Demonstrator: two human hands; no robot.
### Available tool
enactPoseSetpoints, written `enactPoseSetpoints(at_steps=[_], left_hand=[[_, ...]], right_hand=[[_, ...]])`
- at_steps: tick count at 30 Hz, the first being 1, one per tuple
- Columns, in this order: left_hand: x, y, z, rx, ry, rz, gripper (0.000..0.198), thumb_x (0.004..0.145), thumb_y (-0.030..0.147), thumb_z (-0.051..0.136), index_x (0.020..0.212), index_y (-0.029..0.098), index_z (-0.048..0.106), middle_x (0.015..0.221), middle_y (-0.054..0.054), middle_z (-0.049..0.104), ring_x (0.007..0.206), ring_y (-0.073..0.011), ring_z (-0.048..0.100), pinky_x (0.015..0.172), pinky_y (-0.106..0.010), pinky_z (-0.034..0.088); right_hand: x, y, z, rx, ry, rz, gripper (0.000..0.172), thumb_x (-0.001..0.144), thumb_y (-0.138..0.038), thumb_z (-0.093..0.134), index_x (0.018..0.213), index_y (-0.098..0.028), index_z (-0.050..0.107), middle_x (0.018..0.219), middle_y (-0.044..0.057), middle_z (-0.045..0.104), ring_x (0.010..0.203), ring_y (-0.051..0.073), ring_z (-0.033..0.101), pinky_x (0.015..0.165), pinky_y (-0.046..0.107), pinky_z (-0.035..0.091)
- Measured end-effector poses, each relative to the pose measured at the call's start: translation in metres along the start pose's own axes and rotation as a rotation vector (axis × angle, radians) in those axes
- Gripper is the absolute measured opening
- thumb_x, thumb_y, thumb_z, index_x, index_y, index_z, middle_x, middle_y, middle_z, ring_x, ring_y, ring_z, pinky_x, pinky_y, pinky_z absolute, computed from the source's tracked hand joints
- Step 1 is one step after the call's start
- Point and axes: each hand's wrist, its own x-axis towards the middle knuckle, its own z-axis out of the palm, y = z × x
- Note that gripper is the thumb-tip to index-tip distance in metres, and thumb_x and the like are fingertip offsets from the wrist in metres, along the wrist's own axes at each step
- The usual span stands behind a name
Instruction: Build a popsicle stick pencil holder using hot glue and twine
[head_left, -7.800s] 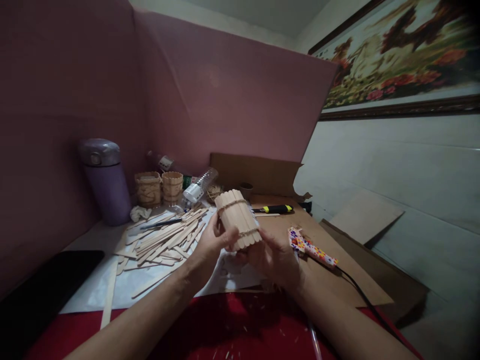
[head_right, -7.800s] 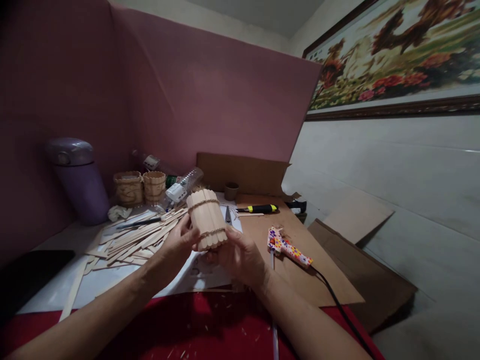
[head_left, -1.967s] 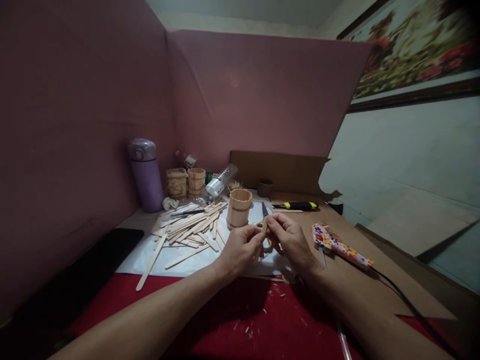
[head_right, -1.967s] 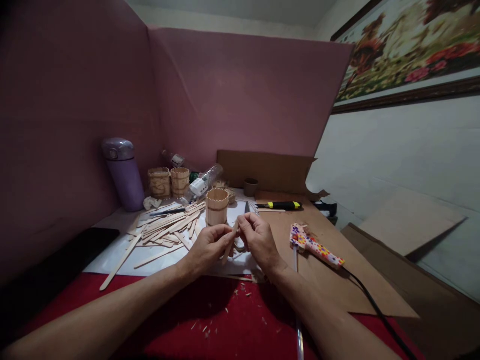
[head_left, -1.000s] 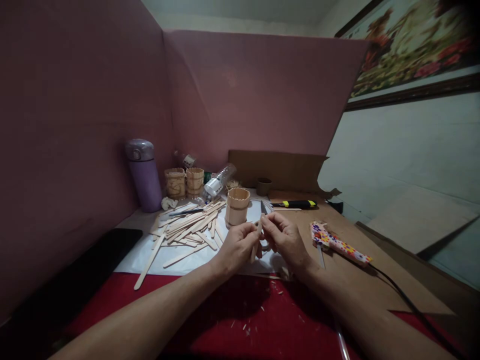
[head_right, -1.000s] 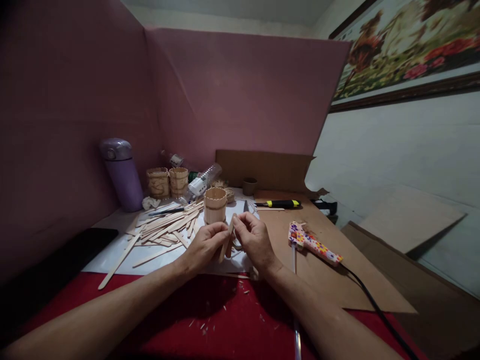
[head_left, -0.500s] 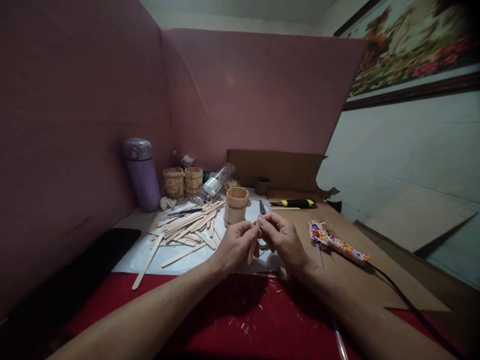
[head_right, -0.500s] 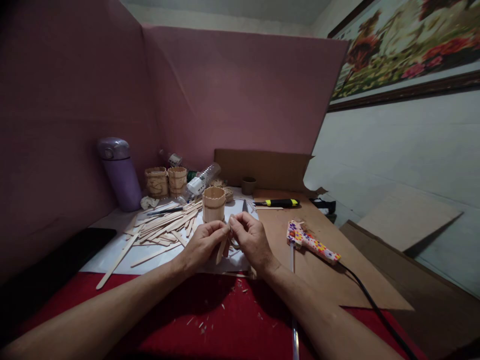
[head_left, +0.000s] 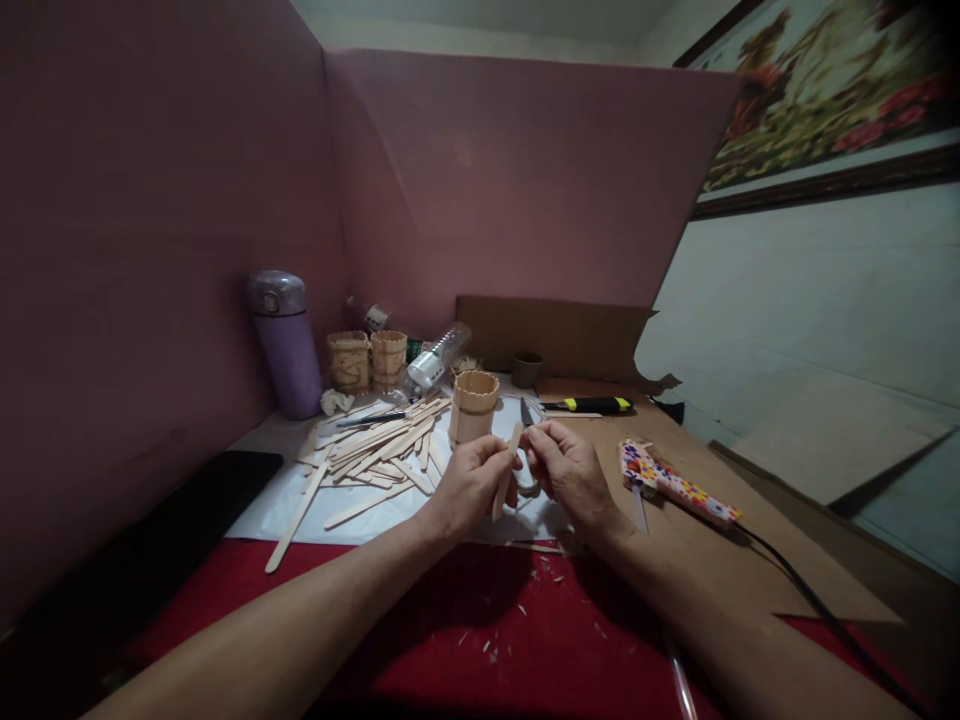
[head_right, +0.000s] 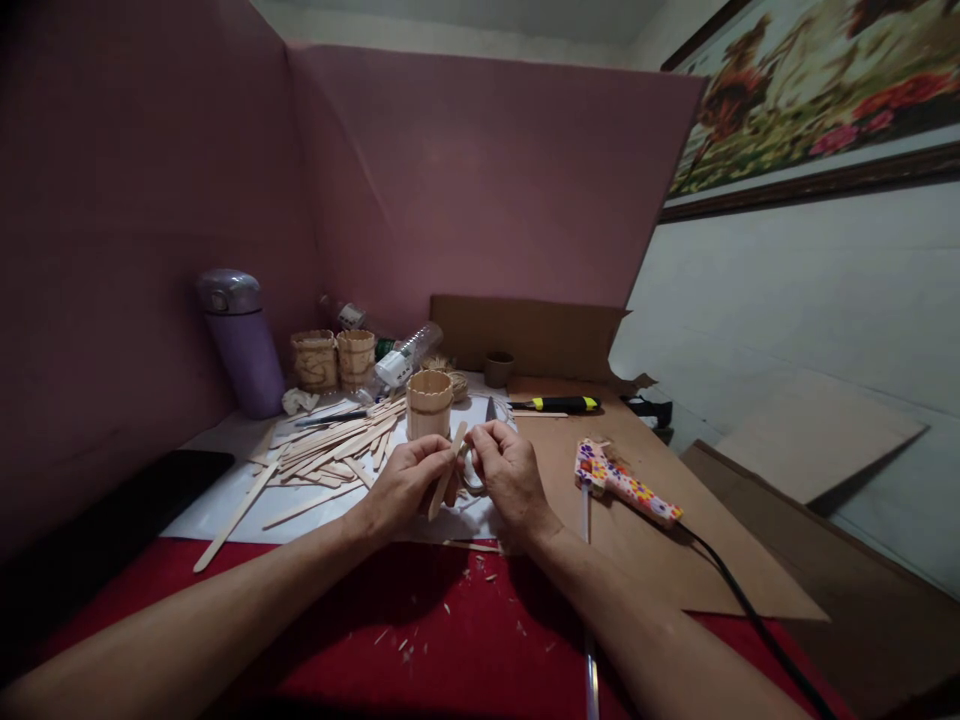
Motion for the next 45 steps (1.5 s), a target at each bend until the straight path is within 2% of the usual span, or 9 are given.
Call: enactPoseSetpoints(at_steps=[8, 12, 15, 19, 26, 33, 45], left_hand=[[0.0014, -0.0011, -0.0017, 0.0, 0.031, 0.007, 0.03, 0.077, 0.046, 0.058, 0.071, 0.017, 0.054, 0.048, 0.0, 0.058, 0.038, -0.0092, 0.043, 0.039, -0.021, 0.028], [0.0025, -0.0036, -0.0028, -0.003, 0.05, 0.011, 0.028, 0.077, 0.045, 0.058, 0.07, 0.017, 0.055, 0.047, 0.001, 0.056, 0.037, -0.0089, 0.042, 0.038, -0.02, 0.028], [0.0024, -0.0043, -0.0029, -0.001, 0.043, 0.018, 0.03, 0.077, 0.046, 0.059, 0.07, 0.017, 0.055, 0.048, 0.001, 0.056, 0.039, -0.0095, 0.045, 0.039, -0.021, 0.03], [0.0023, -0.004, -0.0027, 0.013, 0.031, 0.029, 0.031, 0.077, 0.047, 0.06, 0.071, 0.017, 0.055, 0.049, 0.0, 0.057, 0.041, -0.0104, 0.046, 0.041, -0.021, 0.032], [0.0034, -0.0044, -0.0023, 0.003, 0.058, 0.033, 0.032, 0.076, 0.047, 0.062, 0.07, 0.017, 0.056, 0.048, 0.001, 0.056, 0.04, -0.01, 0.046, 0.04, -0.021, 0.031], [0.0033, -0.0037, -0.0029, -0.022, 0.068, 0.027, 0.034, 0.074, 0.05, 0.064, 0.071, 0.017, 0.055, 0.047, 0.002, 0.056, 0.04, -0.0101, 0.047, 0.04, -0.021, 0.032], [0.0039, -0.0048, -0.0035, -0.003, 0.067, 0.062, 0.032, 0.076, 0.047, 0.061, 0.07, 0.017, 0.055, 0.05, 0.0, 0.057, 0.042, -0.0102, 0.048, 0.042, -0.022, 0.035]], right_hand=[[0.002, -0.0025, -0.0004, -0.062, 0.047, -0.039, 0.031, 0.07, -0.045, 0.073, 0.062, -0.018, 0.06, 0.049, -0.004, 0.049, 0.045, 0.009, 0.04, 0.041, 0.022, 0.028], [0.001, -0.0019, 0.0006, -0.043, 0.022, -0.017, 0.028, 0.071, -0.043, 0.072, 0.065, -0.019, 0.058, 0.051, -0.005, 0.052, 0.042, 0.008, 0.04, 0.038, 0.021, 0.028], [0.0005, -0.0016, 0.0018, -0.014, 0.0, 0.006, 0.025, 0.071, -0.04, 0.07, 0.068, -0.02, 0.057, 0.057, -0.003, 0.057, 0.041, 0.009, 0.044, 0.038, 0.022, 0.033], [0.0018, -0.0023, 0.0021, 0.024, 0.033, -0.037, 0.021, 0.069, -0.035, 0.072, 0.073, -0.019, 0.058, 0.059, -0.003, 0.059, 0.045, 0.009, 0.048, 0.042, 0.023, 0.038], [0.0031, -0.005, 0.0008, 0.058, 0.035, -0.046, 0.026, 0.067, -0.037, 0.076, 0.074, -0.018, 0.06, 0.06, -0.003, 0.059, 0.048, 0.01, 0.05, 0.045, 0.024, 0.04], [0.0022, -0.0093, -0.0003, 0.018, 0.053, -0.057, 0.023, 0.067, -0.036, 0.075, 0.073, -0.019, 0.061, 0.06, -0.003, 0.058, 0.05, 0.011, 0.051, 0.048, 0.025, 0.042], [-0.001, -0.0082, 0.0017, 0.039, -0.004, -0.065, 0.026, 0.068, -0.038, 0.076, 0.077, -0.017, 0.064, 0.062, -0.003, 0.059, 0.05, 0.01, 0.05, 0.046, 0.023, 0.041]])
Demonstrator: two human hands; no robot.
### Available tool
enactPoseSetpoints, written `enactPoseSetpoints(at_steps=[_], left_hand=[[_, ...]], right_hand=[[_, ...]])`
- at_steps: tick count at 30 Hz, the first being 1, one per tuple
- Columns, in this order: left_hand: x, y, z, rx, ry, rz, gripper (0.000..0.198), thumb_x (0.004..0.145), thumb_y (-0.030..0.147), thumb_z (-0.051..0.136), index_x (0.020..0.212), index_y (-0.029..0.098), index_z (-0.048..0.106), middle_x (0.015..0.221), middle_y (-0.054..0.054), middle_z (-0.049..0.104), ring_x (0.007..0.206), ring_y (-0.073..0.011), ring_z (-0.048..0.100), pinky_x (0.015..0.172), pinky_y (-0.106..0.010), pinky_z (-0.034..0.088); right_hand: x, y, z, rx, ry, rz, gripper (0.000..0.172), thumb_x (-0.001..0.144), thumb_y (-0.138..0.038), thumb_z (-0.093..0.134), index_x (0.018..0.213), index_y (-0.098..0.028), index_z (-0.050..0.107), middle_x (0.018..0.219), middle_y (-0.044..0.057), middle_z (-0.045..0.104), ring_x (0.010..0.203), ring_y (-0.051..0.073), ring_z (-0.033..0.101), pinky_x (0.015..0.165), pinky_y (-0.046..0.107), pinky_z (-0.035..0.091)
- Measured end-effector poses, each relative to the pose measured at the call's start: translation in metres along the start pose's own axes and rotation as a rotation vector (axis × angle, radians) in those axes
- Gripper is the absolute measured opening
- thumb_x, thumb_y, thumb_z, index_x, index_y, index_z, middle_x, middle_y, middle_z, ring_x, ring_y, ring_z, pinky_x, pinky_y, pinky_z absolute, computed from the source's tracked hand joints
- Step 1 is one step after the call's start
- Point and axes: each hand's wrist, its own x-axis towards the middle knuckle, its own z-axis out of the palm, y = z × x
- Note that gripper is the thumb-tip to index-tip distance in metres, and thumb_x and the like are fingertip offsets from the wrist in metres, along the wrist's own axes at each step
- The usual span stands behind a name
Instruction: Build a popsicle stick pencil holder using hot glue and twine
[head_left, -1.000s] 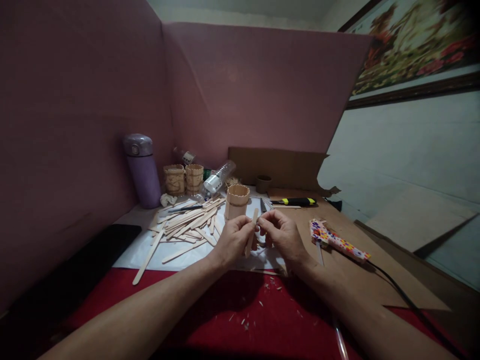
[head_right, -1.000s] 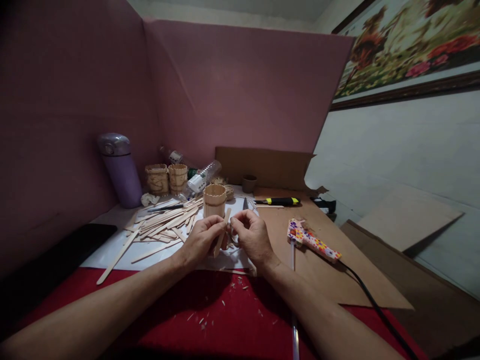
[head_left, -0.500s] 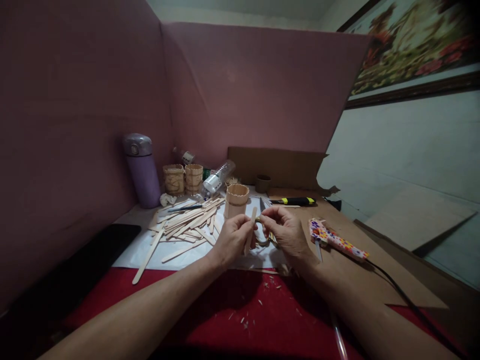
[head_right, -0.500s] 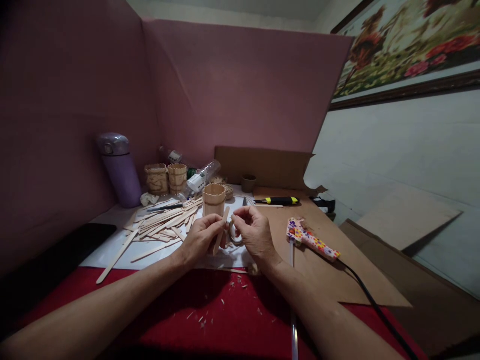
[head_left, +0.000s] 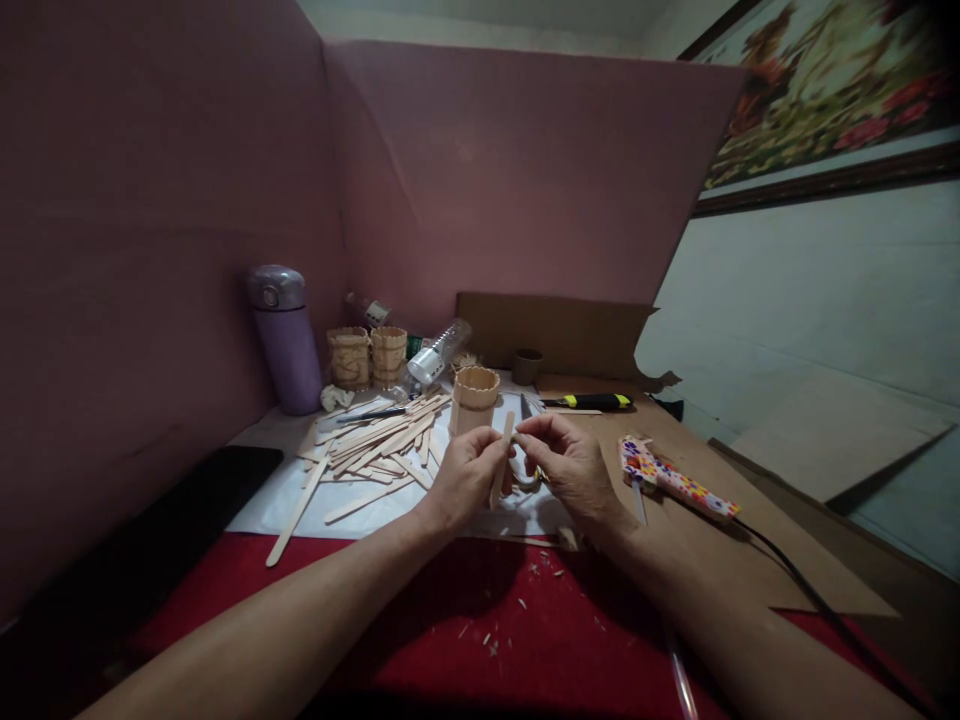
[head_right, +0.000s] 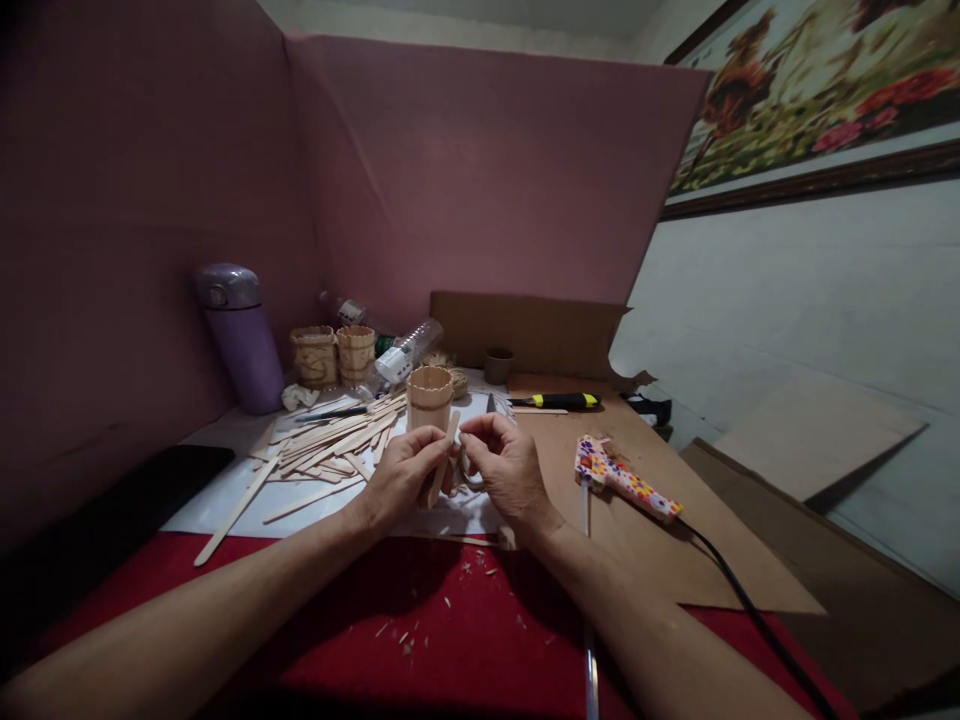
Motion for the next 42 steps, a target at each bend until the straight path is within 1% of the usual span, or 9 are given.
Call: enactPoseSetpoints(at_steps=[8, 13, 18, 26, 30, 32, 35, 38, 42], left_hand=[[-0.003, 0.003, 0.002, 0.02, -0.069, 0.005, 0.032, 0.078, 0.048, 0.059, 0.07, 0.017, 0.054, 0.049, 0.001, 0.056, 0.037, -0.0082, 0.043, 0.038, -0.021, 0.03], [-0.004, 0.003, 0.004, 0.053, -0.104, 0.025, 0.032, 0.081, 0.046, 0.055, 0.067, 0.018, 0.053, 0.047, 0.002, 0.054, 0.034, -0.0073, 0.04, 0.037, -0.021, 0.028], [-0.002, 0.0, 0.003, 0.068, -0.109, 0.044, 0.031, 0.081, 0.046, 0.055, 0.067, 0.018, 0.053, 0.049, 0.002, 0.053, 0.04, -0.0091, 0.043, 0.041, -0.022, 0.032], [-0.003, 0.001, 0.003, 0.062, -0.12, 0.024, 0.02, 0.075, 0.035, 0.054, 0.065, 0.018, 0.053, 0.049, 0.002, 0.052, 0.042, -0.0091, 0.043, 0.042, -0.022, 0.032], [-0.004, 0.002, 0.003, 0.083, -0.116, 0.011, 0.007, 0.067, 0.024, 0.05, 0.064, 0.018, 0.052, 0.049, 0.003, 0.052, 0.04, -0.0081, 0.041, 0.041, -0.021, 0.031], [-0.005, 0.002, 0.003, 0.083, -0.117, 0.001, 0.006, 0.064, 0.022, 0.049, 0.066, 0.018, 0.053, 0.05, 0.003, 0.052, 0.041, -0.0082, 0.041, 0.041, -0.021, 0.031], [-0.005, 0.002, 0.003, 0.08, -0.116, 0.015, 0.01, 0.069, 0.027, 0.053, 0.066, 0.018, 0.054, 0.049, 0.003, 0.052, 0.042, -0.0084, 0.042, 0.043, -0.022, 0.032], [-0.004, 0.001, 0.004, 0.077, -0.112, 0.037, 0.026, 0.076, 0.04, 0.056, 0.064, 0.018, 0.051, 0.048, 0.003, 0.05, 0.042, -0.0085, 0.041, 0.043, -0.022, 0.031], [-0.003, 0.0, 0.005, 0.052, -0.12, 0.026, 0.033, 0.078, 0.049, 0.056, 0.066, 0.018, 0.052, 0.047, 0.004, 0.049, 0.041, -0.0086, 0.041, 0.042, -0.022, 0.029]], right_hand=[[0.001, 0.008, -0.001, 0.006, -0.051, 0.036, 0.038, 0.074, -0.053, 0.073, 0.08, -0.018, 0.06, 0.062, -0.005, 0.054, 0.047, 0.008, 0.043, 0.041, 0.021, 0.037], [0.001, 0.01, -0.002, -0.028, -0.09, 0.037, 0.037, 0.078, -0.051, 0.07, 0.07, -0.017, 0.057, 0.058, -0.005, 0.05, 0.047, 0.007, 0.04, 0.043, 0.021, 0.034], [0.001, 0.009, -0.002, -0.021, -0.075, 0.045, 0.037, 0.081, -0.051, 0.066, 0.067, -0.018, 0.055, 0.054, -0.005, 0.048, 0.045, 0.007, 0.037, 0.041, 0.02, 0.031], [0.002, 0.012, -0.003, 0.008, -0.084, 0.084, 0.039, 0.081, -0.055, 0.064, 0.072, -0.019, 0.056, 0.056, -0.005, 0.051, 0.042, 0.007, 0.039, 0.039, 0.02, 0.033], [0.001, 0.01, -0.002, -0.019, -0.1, 0.054, 0.039, 0.078, -0.052, 0.07, 0.068, -0.019, 0.053, 0.054, -0.006, 0.049, 0.043, 0.007, 0.039, 0.04, 0.02, 0.031], [0.0, 0.009, -0.001, -0.028, -0.087, 0.043, 0.038, 0.079, -0.052, 0.069, 0.068, -0.019, 0.053, 0.054, -0.006, 0.049, 0.043, 0.007, 0.039, 0.04, 0.02, 0.03], [0.0, 0.008, -0.001, -0.027, -0.084, 0.046, 0.038, 0.08, -0.052, 0.067, 0.068, -0.019, 0.054, 0.054, -0.006, 0.05, 0.043, 0.007, 0.038, 0.041, 0.021, 0.03], [0.0, 0.008, -0.002, -0.016, -0.096, 0.051, 0.037, 0.082, -0.051, 0.065, 0.067, -0.019, 0.053, 0.053, -0.006, 0.048, 0.043, 0.007, 0.036, 0.041, 0.021, 0.031], [0.002, 0.011, -0.003, -0.005, -0.093, 0.054, 0.039, 0.085, -0.053, 0.061, 0.066, -0.019, 0.052, 0.053, -0.006, 0.045, 0.043, 0.007, 0.037, 0.041, 0.021, 0.031]])
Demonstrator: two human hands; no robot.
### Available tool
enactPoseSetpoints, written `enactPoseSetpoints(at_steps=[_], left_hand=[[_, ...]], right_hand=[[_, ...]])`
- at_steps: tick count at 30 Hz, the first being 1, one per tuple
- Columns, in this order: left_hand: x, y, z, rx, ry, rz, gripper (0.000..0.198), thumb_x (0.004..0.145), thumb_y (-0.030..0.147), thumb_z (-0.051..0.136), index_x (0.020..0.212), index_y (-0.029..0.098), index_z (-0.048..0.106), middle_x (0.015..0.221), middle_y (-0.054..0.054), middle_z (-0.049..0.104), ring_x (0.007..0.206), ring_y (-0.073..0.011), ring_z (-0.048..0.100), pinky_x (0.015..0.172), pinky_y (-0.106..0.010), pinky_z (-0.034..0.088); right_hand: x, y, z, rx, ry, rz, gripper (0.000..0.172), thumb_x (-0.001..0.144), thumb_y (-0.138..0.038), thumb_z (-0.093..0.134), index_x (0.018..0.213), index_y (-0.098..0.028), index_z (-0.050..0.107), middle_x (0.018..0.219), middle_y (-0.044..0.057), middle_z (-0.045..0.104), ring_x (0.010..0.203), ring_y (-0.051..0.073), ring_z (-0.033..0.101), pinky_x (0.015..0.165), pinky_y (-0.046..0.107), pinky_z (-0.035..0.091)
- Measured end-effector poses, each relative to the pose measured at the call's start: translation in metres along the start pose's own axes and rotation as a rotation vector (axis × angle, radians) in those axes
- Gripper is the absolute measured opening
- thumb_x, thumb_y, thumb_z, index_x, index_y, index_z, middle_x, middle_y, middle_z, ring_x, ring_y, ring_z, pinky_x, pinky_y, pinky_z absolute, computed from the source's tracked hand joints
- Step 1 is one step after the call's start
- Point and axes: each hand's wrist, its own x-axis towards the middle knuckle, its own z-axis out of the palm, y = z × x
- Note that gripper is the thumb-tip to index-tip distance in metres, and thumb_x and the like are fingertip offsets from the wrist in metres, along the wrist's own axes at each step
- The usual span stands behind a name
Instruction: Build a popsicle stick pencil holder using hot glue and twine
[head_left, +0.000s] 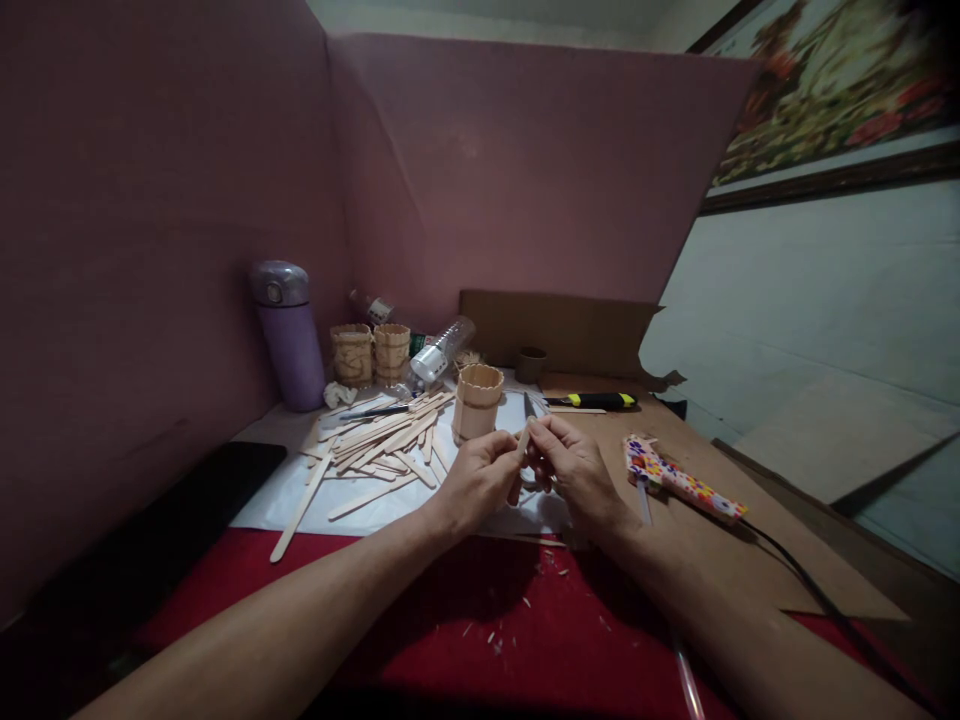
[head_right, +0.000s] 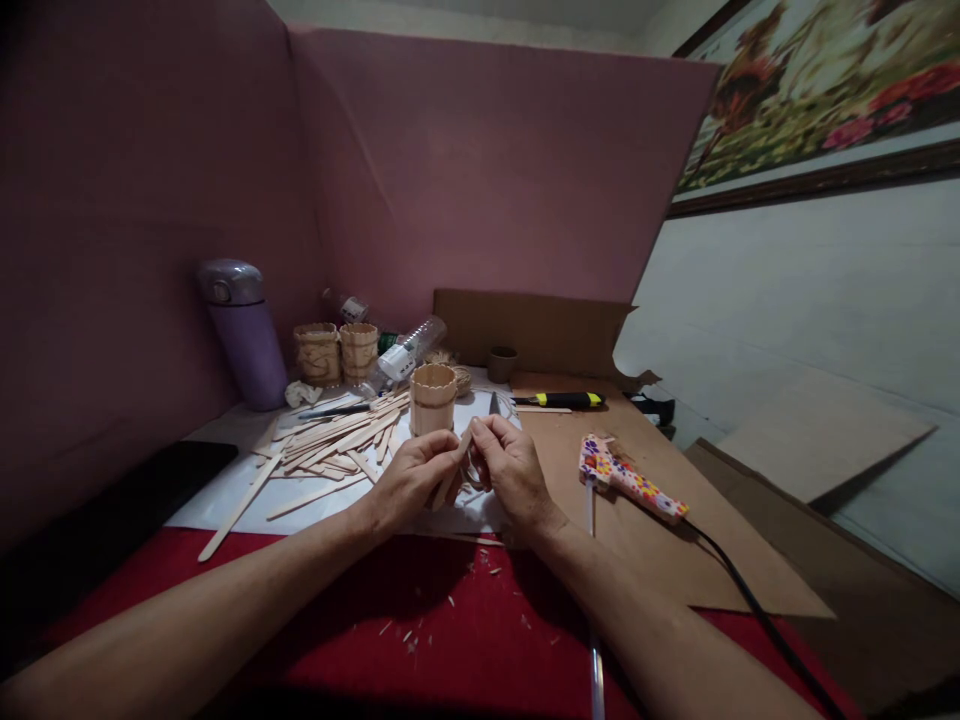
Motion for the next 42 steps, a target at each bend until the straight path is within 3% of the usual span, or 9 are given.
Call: enactPoseSetpoints(at_steps=[12, 21, 31, 42], left_hand=[[-0.0008, 0.0005, -0.0008, 0.009, -0.016, 0.054, 0.032, 0.083, 0.043, 0.054, 0.062, 0.019, 0.052, 0.046, 0.004, 0.048, 0.041, -0.0074, 0.039, 0.043, -0.022, 0.028], [0.0009, -0.0037, -0.0004, -0.01, 0.003, 0.046, 0.041, 0.083, 0.054, 0.056, 0.065, 0.018, 0.052, 0.046, 0.005, 0.047, 0.04, -0.0075, 0.039, 0.043, -0.023, 0.028], [-0.0019, 0.001, -0.0012, 0.024, -0.012, 0.003, 0.024, 0.083, 0.037, 0.052, 0.067, 0.018, 0.052, 0.045, 0.005, 0.05, 0.038, -0.0066, 0.035, 0.043, -0.022, 0.028], [0.0002, -0.0046, -0.0034, 0.057, 0.002, 0.04, 0.031, 0.086, 0.041, 0.053, 0.064, 0.018, 0.05, 0.047, 0.005, 0.048, 0.041, -0.0068, 0.037, 0.045, -0.022, 0.029]], right_hand=[[-0.0029, -0.0048, 0.003, -0.025, -0.03, -0.027, 0.042, 0.079, -0.055, 0.068, 0.064, -0.02, 0.05, 0.052, -0.007, 0.043, 0.045, 0.008, 0.036, 0.042, 0.022, 0.03], [-0.0038, -0.0018, 0.002, 0.006, -0.012, -0.007, 0.043, 0.085, -0.057, 0.06, 0.065, -0.02, 0.052, 0.053, -0.006, 0.044, 0.044, 0.008, 0.036, 0.04, 0.022, 0.03], [-0.0004, 0.0012, 0.0005, -0.02, 0.019, -0.016, 0.044, 0.085, -0.058, 0.06, 0.064, -0.019, 0.053, 0.053, -0.005, 0.047, 0.041, 0.008, 0.036, 0.039, 0.022, 0.029], [-0.0028, -0.0048, 0.0011, -0.037, -0.001, -0.028, 0.044, 0.073, -0.057, 0.073, 0.062, -0.02, 0.052, 0.054, -0.006, 0.045, 0.045, 0.008, 0.037, 0.04, 0.022, 0.029]])
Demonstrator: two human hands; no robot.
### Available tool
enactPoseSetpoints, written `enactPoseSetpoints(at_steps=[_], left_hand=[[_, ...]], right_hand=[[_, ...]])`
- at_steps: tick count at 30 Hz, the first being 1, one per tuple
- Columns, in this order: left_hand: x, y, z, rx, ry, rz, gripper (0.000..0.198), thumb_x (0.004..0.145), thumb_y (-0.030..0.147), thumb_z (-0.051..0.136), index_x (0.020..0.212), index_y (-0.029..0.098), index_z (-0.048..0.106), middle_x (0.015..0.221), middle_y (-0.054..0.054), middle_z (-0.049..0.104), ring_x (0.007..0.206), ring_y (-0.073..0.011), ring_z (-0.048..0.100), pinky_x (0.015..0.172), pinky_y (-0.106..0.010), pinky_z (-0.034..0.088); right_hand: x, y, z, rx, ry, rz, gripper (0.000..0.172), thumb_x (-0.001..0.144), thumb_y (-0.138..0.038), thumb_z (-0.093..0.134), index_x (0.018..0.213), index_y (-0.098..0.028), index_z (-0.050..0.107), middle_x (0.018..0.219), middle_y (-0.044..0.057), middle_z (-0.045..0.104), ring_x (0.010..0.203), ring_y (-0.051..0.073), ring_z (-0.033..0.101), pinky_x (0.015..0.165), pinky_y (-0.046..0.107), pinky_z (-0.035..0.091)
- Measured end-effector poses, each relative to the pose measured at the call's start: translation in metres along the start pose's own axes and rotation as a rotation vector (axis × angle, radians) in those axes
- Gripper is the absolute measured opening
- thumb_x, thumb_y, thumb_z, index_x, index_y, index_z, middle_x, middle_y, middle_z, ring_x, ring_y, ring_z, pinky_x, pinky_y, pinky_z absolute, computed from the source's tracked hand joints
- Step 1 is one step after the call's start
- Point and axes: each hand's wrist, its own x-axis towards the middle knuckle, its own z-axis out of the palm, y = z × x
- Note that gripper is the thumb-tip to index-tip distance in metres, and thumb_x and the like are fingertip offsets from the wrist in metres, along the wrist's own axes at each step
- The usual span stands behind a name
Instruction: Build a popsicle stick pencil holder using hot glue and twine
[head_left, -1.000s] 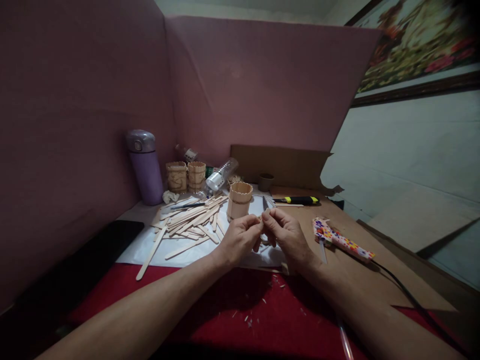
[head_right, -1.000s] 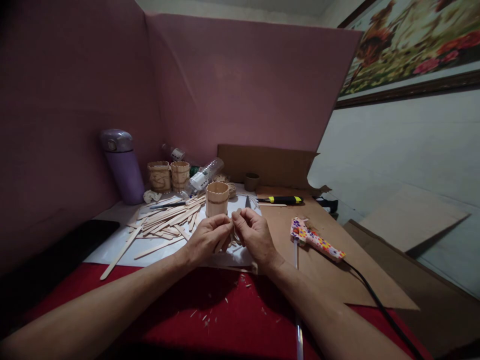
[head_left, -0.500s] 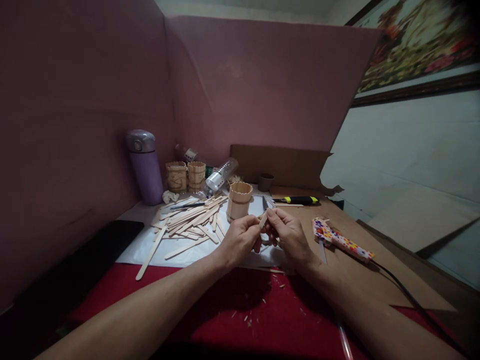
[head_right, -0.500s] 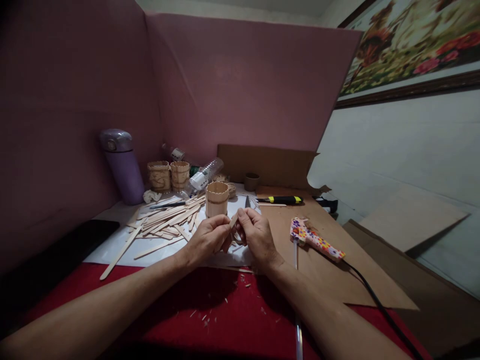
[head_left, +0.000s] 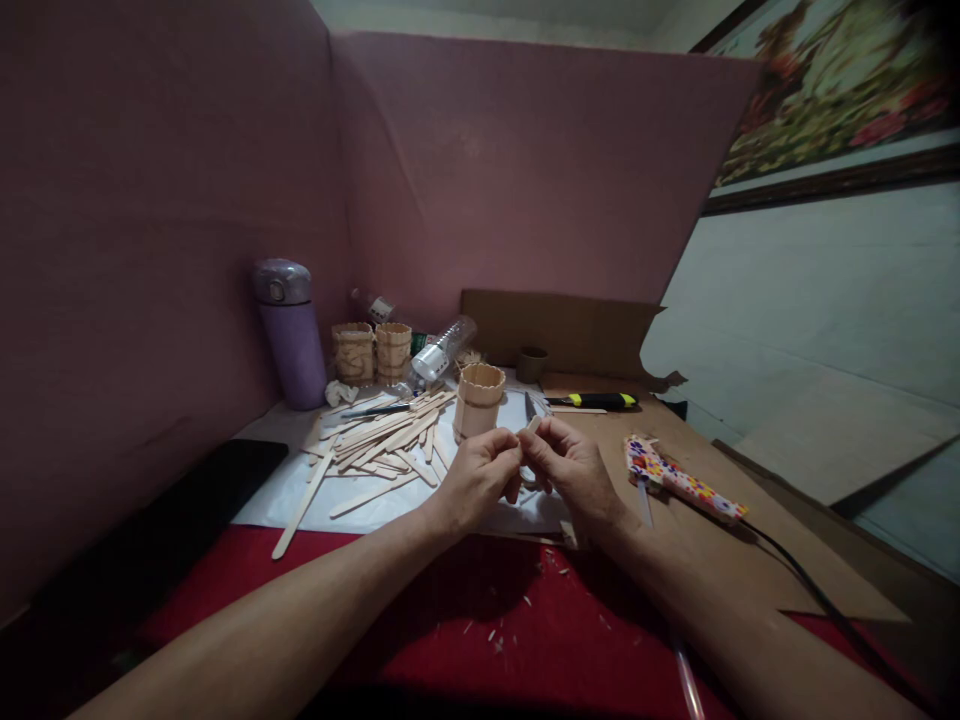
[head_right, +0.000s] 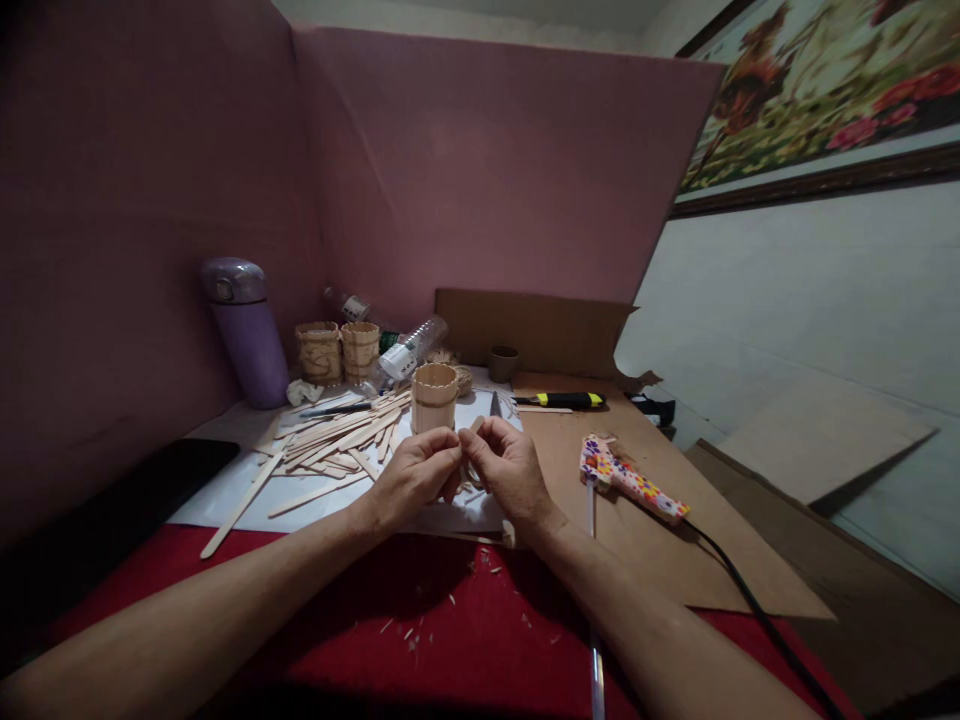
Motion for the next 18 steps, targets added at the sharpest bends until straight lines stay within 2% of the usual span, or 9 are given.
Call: enactPoseSetpoints(at_steps=[7, 10, 14, 18], left_hand=[[-0.0015, 0.0017, 0.0006, 0.125, 0.048, 0.039, 0.036, 0.087, 0.044, 0.05, 0.062, 0.018, 0.051, 0.047, 0.003, 0.049, 0.043, -0.0083, 0.04, 0.046, -0.022, 0.032], [-0.0021, 0.0034, 0.0007, 0.135, 0.032, 0.028, 0.031, 0.086, 0.04, 0.051, 0.065, 0.018, 0.052, 0.048, 0.003, 0.05, 0.044, -0.0088, 0.041, 0.047, -0.022, 0.032], [-0.0029, 0.005, 0.0003, 0.145, 0.013, 0.011, 0.016, 0.08, 0.027, 0.051, 0.068, 0.018, 0.054, 0.049, 0.004, 0.051, 0.045, -0.0091, 0.041, 0.046, -0.022, 0.032], [-0.0031, 0.0018, -0.0001, 0.158, -0.003, 0.013, 0.02, 0.083, 0.03, 0.05, 0.067, 0.018, 0.054, 0.049, 0.003, 0.052, 0.043, -0.0093, 0.041, 0.047, -0.022, 0.032]], right_hand=[[0.0, 0.001, 0.0007, 0.005, 0.002, 0.005, 0.042, 0.079, -0.056, 0.068, 0.063, -0.02, 0.053, 0.052, -0.006, 0.045, 0.043, 0.008, 0.035, 0.041, 0.022, 0.028], [0.0002, 0.0031, 0.0003, 0.035, 0.01, 0.019, 0.044, 0.081, -0.058, 0.065, 0.063, -0.02, 0.052, 0.052, -0.006, 0.045, 0.043, 0.008, 0.034, 0.04, 0.022, 0.028], [0.0008, 0.0049, -0.0008, 0.046, 0.013, 0.039, 0.045, 0.083, -0.06, 0.061, 0.065, -0.02, 0.053, 0.054, -0.005, 0.047, 0.043, 0.008, 0.036, 0.04, 0.022, 0.029], [0.0009, 0.002, -0.0001, 0.014, -0.008, 0.025, 0.044, 0.079, -0.058, 0.067, 0.064, -0.02, 0.052, 0.052, -0.006, 0.046, 0.043, 0.008, 0.036, 0.041, 0.022, 0.028]])
